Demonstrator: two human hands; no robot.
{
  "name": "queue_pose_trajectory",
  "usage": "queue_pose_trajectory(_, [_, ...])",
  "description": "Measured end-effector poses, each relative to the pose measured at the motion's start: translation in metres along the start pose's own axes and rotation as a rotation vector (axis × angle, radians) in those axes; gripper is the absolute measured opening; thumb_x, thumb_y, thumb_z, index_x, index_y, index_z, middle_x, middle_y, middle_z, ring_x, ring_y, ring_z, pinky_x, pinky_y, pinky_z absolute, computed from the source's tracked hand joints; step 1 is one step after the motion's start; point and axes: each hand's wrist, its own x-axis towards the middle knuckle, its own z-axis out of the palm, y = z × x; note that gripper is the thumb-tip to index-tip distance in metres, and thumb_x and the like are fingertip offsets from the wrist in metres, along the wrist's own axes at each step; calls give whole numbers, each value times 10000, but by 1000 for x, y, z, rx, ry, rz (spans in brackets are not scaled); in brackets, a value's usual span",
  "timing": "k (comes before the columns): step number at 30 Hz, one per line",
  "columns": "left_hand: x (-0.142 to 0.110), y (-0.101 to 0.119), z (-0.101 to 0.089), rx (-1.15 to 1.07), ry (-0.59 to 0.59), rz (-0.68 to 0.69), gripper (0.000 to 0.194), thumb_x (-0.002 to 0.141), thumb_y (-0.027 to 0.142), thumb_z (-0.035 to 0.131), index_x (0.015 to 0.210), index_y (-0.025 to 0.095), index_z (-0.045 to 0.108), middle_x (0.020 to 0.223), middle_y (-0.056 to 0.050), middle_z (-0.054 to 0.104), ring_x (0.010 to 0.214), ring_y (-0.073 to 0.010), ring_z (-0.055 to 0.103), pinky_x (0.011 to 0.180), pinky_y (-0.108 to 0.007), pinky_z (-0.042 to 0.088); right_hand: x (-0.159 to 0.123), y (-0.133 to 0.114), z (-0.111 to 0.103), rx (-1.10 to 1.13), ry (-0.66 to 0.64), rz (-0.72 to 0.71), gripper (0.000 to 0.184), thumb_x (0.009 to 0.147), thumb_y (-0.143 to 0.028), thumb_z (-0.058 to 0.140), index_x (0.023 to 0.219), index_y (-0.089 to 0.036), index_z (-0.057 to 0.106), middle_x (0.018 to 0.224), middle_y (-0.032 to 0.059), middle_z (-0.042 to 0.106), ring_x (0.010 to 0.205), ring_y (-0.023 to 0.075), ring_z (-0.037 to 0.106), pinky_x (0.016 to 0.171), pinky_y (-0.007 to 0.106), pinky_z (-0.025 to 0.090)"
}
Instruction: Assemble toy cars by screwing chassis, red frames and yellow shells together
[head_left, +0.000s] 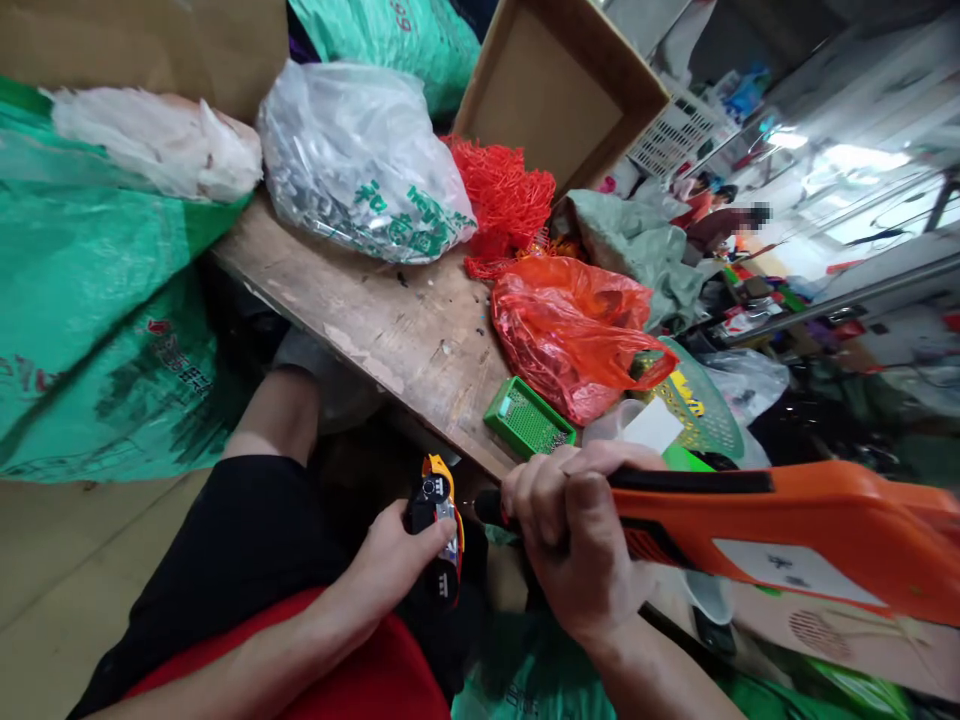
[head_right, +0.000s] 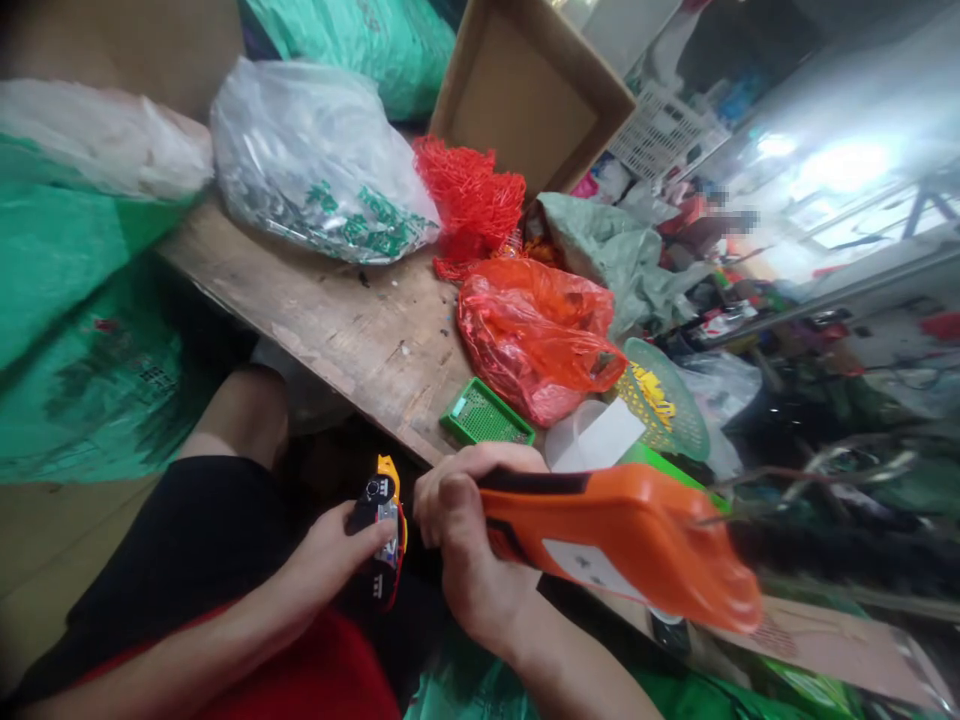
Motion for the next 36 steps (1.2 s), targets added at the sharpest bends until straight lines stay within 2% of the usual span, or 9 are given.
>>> queue_pose_trajectory(9, [-6,8,3,59,69,6,178,699,298,734,804,184,647,790,-60,773,782,-261,725,647,-323,553,-6,14,5,-44,0,55,124,990,-300,615,931,-258,515,556,-119,437,428,71,435,509,239,453])
queue_pose_trajectory(15, [-6,6,3,66,59,19,187,722,297,729,839,182,641,843,-71,787,830,-266,735,699,-329,564,-8,16,6,-43,-3,78,117,995,-281,608,930,-256,514,552,-121,439,427,69,438,508,233,471])
queue_pose_trajectory(25, [-8,8,5,83,78,-6,174,712,252,736,836,182,636,834,-60,777,811,-254,736,688,-320,557,-10,18,4,-13,-16,89,86,998,-246,601,946,-255,533,562,-113,458,440,69,454,489,217,471])
queue_pose_trajectory(36, [-9,11,5,142,78,-58,282,709,329,754,890,145,642,883,-110,768,861,-299,731,708,-344,518,-10,21,4,-54,-7,88,120,987,-266,623,933,-252,516,557,-119,460,428,67,453,462,205,453])
